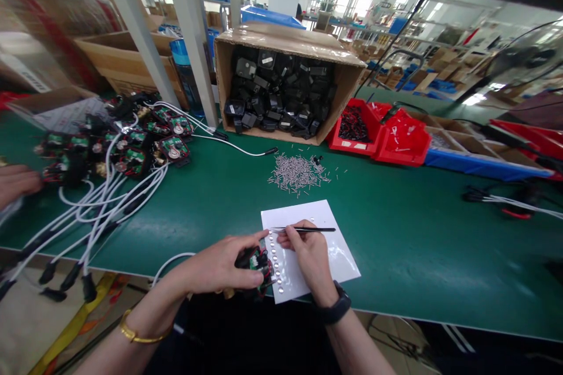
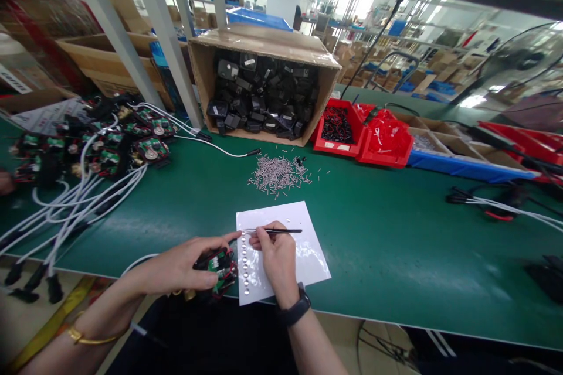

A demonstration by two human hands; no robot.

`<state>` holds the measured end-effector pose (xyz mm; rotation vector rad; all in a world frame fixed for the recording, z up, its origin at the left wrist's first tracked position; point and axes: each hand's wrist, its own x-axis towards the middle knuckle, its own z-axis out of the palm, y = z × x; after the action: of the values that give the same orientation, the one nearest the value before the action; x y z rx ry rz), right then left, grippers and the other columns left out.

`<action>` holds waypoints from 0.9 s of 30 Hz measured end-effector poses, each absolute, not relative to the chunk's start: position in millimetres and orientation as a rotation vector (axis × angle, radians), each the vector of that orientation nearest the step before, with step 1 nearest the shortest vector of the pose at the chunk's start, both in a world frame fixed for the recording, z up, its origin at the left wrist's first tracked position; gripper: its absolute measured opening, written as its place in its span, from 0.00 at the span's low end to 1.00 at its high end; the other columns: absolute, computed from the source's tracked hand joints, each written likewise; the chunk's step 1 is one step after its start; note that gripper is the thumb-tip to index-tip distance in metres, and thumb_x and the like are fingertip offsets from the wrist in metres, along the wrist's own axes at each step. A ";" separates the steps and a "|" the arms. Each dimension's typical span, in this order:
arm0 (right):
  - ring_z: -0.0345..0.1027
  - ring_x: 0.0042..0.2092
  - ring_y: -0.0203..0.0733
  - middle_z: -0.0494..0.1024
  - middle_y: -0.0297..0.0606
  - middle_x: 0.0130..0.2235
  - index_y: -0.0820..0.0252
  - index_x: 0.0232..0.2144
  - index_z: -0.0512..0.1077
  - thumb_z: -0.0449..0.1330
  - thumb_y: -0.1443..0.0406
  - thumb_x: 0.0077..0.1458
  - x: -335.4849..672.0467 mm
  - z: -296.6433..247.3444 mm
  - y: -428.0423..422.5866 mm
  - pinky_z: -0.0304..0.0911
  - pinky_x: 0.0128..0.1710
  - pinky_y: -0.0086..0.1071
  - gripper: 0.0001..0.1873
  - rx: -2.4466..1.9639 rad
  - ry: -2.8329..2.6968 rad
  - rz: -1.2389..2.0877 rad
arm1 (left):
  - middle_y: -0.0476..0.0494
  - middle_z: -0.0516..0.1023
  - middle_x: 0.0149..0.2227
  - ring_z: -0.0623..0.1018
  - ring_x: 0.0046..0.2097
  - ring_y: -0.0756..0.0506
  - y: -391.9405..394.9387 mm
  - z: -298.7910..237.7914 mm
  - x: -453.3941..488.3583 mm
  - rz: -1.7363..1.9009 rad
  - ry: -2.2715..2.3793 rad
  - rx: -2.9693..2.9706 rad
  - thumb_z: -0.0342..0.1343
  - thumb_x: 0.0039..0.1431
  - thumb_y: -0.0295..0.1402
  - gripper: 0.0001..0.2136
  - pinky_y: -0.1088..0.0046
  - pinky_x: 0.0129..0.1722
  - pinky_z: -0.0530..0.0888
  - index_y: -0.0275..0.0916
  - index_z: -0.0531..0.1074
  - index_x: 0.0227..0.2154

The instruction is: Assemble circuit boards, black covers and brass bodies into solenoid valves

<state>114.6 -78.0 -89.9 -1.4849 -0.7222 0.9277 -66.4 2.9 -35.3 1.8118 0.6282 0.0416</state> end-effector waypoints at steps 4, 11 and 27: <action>0.73 0.27 0.41 0.77 0.41 0.24 0.63 0.25 0.68 0.63 0.51 0.47 117.2 -90.1 -77.5 0.71 0.28 0.32 0.19 -1.471 -0.732 0.964 | 0.46 0.67 0.56 0.71 0.50 0.40 3.4 -36.2 -66.6 0.047 0.613 1.808 0.57 0.46 0.38 0.27 0.65 0.48 0.70 0.46 0.64 0.53; 0.73 0.26 0.39 0.77 0.40 0.23 0.63 0.25 0.68 0.63 0.52 0.46 119.4 -91.2 -77.7 0.70 0.27 0.29 0.19 -1.471 -0.749 0.989 | 0.44 0.65 0.58 0.72 0.48 0.42 4.3 -33.6 -65.4 -0.008 0.588 1.782 0.56 0.48 0.38 0.30 0.65 0.47 0.70 0.43 0.59 0.56; 0.74 0.29 0.42 0.79 0.40 0.27 0.60 0.29 0.63 0.65 0.56 0.46 117.3 -92.9 -81.8 0.69 0.28 0.31 0.18 -1.349 -0.634 0.984 | 0.42 0.63 0.54 0.63 0.56 0.38 -6.9 -46.9 -80.9 0.539 0.890 1.906 0.68 0.36 0.35 0.32 0.59 0.57 0.59 0.43 0.63 0.47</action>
<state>117.3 -81.8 -92.9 -1.3488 -0.6343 0.9845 -80.9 -6.9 -46.9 1.9064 0.8905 0.5387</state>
